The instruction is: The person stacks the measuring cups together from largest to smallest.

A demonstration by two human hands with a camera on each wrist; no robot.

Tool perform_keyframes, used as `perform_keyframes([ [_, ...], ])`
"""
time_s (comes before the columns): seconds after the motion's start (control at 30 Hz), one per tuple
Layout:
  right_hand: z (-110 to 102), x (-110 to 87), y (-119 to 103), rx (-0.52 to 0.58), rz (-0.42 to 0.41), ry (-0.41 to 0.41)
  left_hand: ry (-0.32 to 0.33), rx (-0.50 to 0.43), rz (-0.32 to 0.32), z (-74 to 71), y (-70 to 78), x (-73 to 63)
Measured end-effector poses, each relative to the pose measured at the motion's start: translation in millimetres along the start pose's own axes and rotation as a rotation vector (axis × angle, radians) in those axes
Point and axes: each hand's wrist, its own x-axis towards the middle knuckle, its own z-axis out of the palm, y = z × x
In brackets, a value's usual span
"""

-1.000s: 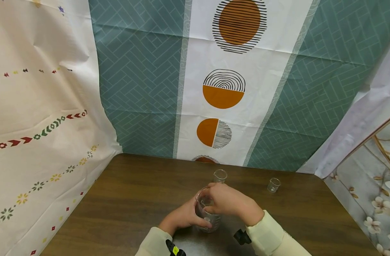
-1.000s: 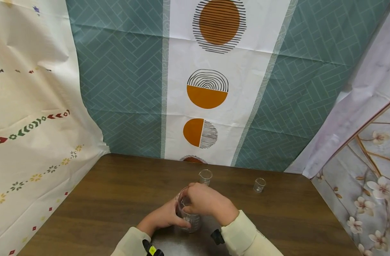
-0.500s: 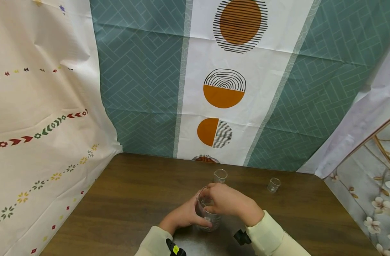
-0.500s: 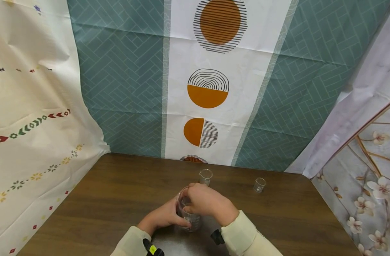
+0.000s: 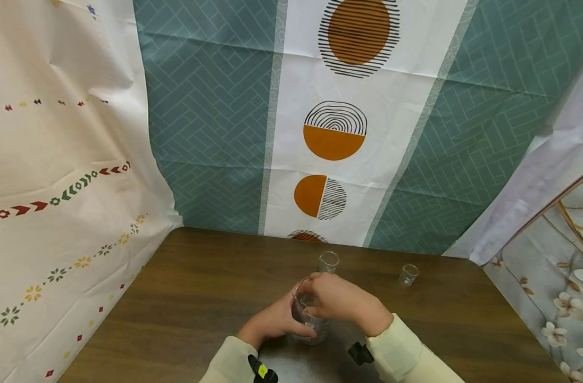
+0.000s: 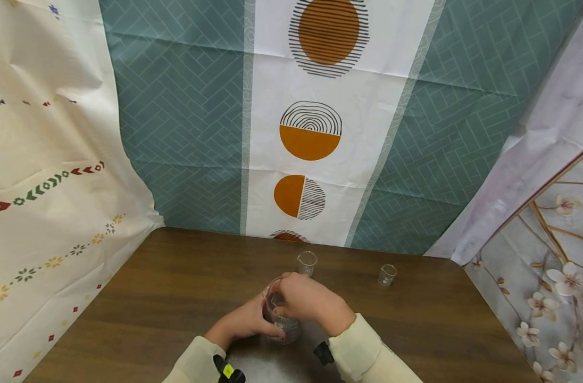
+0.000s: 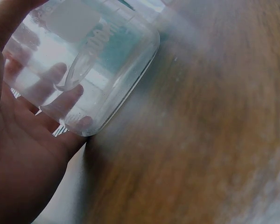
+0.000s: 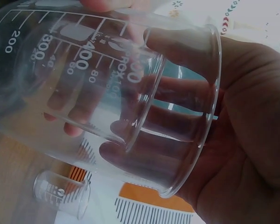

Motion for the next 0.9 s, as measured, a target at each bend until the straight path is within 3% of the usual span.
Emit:
perform_keyframes([
  [0.67, 4.2, 1.8, 2.4, 0.026, -0.005, 0.012, -0.018, 0.009, -0.003, -1.0, -1.8, 1.1],
  [0.9, 4.7, 2.1, 1.7, 0.012, 0.003, 0.004, -0.038, -0.041, 0.011, -0.3, -1.7, 1.3],
])
